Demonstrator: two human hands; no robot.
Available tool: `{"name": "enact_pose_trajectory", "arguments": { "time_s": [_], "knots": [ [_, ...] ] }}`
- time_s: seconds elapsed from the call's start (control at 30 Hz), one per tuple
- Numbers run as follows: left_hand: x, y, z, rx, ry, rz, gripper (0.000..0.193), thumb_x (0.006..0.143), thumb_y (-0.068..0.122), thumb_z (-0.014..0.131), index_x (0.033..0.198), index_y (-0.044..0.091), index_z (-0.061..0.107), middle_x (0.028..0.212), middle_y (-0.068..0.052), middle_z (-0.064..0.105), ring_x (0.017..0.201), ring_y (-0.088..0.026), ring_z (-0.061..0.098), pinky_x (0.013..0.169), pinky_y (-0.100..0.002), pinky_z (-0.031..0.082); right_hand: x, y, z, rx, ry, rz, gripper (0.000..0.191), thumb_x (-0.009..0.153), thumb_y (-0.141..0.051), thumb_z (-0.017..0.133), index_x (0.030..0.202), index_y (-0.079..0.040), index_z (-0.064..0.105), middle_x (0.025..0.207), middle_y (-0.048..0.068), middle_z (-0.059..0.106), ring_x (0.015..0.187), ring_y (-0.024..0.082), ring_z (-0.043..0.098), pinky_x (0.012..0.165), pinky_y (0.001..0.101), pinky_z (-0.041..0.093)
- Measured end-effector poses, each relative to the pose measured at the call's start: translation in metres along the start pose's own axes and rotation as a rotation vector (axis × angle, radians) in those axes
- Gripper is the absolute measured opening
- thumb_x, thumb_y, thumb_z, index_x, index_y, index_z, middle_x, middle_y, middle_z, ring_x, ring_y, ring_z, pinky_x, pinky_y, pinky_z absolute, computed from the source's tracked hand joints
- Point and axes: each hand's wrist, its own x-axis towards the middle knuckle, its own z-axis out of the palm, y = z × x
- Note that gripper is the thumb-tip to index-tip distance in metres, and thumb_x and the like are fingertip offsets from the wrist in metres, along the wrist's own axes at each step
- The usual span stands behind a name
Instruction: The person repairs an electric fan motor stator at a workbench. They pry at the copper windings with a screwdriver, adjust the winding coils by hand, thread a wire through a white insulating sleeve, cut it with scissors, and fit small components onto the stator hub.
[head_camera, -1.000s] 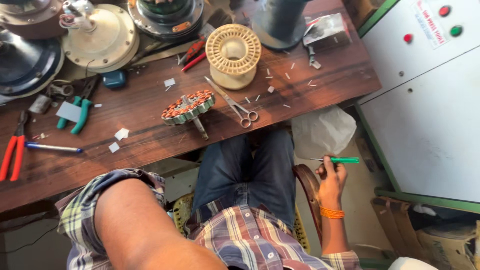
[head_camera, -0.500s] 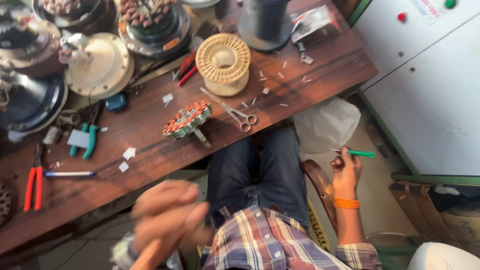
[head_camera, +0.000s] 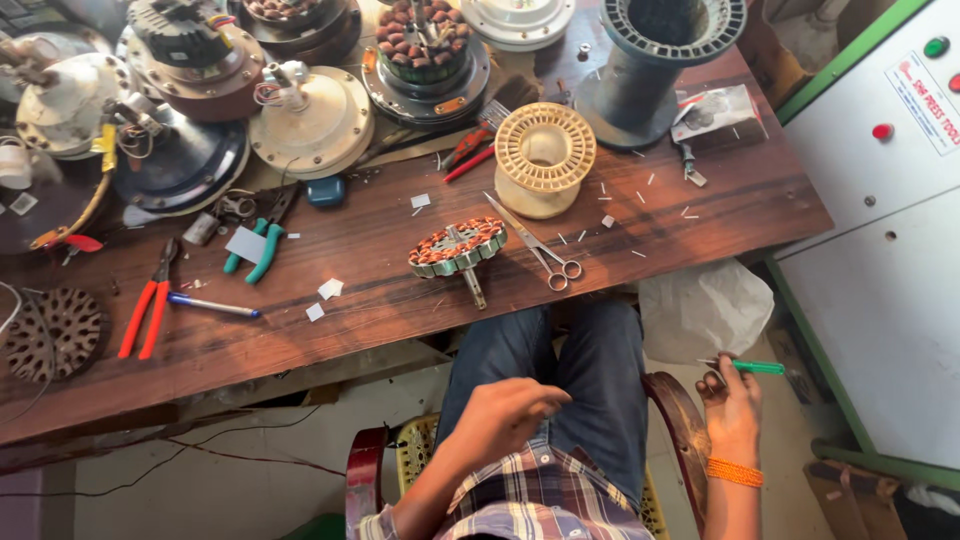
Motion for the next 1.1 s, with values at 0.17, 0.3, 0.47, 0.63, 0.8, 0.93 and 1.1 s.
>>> {"name": "enact_pose_trajectory", "arguments": {
  "time_s": [0.17,0.3,0.47,0.63,0.8,0.93,1.1],
  "knots": [
    [0.000,-0.006,0.018,-0.049,-0.121,-0.045,0.023,0.093,0.004,0.068,0.115,0.009,0.072,0.092,-0.007,0.073,0.081,-0.025,0.072,0.070,-0.035,0.057,-0.004,-0.002,0.006,-0.084,-0.009,0.017,0.020,0.099,-0.016,0.070,0.117,-0.010,0.063,0.102,-0.001,0.065,0.078,0.011,0.059,0.070,0.0329,0.052],
    [-0.002,-0.017,0.017,-0.049,-0.033,-0.056,0.020,0.094,0.005,0.067,0.113,0.009,0.071,0.095,-0.008,0.074,0.084,-0.025,0.073,0.071,-0.035,0.057,-0.005,-0.003,0.010,-0.127,-0.041,0.053,0.021,0.099,-0.017,0.070,0.116,-0.008,0.064,0.101,0.001,0.065,0.079,0.012,0.058,0.071,0.0331,0.052],
    [-0.005,-0.030,0.016,-0.019,0.006,-0.125,0.019,0.093,0.008,0.069,0.111,0.009,0.074,0.091,-0.009,0.073,0.081,-0.027,0.072,0.070,-0.037,0.056,-0.005,-0.002,0.011,-0.180,-0.024,0.056,0.023,0.097,-0.018,0.071,0.116,-0.007,0.064,0.101,0.001,0.065,0.080,0.012,0.057,0.071,0.0336,0.052],
    [-0.008,-0.037,0.014,-0.057,0.011,-0.193,0.019,0.095,0.009,0.068,0.113,0.010,0.073,0.094,-0.009,0.074,0.085,-0.026,0.073,0.072,-0.035,0.056,-0.002,0.000,0.010,-0.255,-0.026,0.024,0.024,0.098,-0.017,0.072,0.118,-0.006,0.064,0.101,0.002,0.063,0.081,0.015,0.059,0.073,0.0337,0.053],
    [-0.009,-0.039,0.015,-0.055,0.003,-0.123,0.019,0.095,0.009,0.066,0.114,0.010,0.073,0.098,-0.009,0.074,0.090,-0.028,0.072,0.077,-0.037,0.056,0.005,0.004,0.007,-0.330,-0.071,-0.019,0.023,0.100,-0.016,0.071,0.119,-0.004,0.065,0.098,0.004,0.064,0.079,0.016,0.060,0.071,0.0334,0.053],
    [-0.014,-0.037,0.017,-0.085,-0.046,-0.156,0.022,0.095,0.009,0.064,0.116,0.010,0.071,0.099,-0.008,0.074,0.091,-0.027,0.073,0.079,-0.036,0.057,-0.001,0.014,-0.004,-0.398,-0.062,-0.068,0.022,0.107,-0.017,0.070,0.119,0.000,0.064,0.099,0.004,0.066,0.081,0.015,0.061,0.074,0.0309,0.052],
    [-0.010,-0.038,0.017,-0.067,-0.087,-0.203,0.019,0.096,0.010,0.065,0.113,0.009,0.074,0.096,-0.008,0.075,0.088,-0.027,0.072,0.076,-0.037,0.055,0.004,0.010,0.001,-0.429,-0.059,-0.063,0.026,0.102,-0.015,0.070,0.122,0.001,0.066,0.096,0.006,0.067,0.079,0.016,0.062,0.071,0.0311,0.052]
  ]
}}
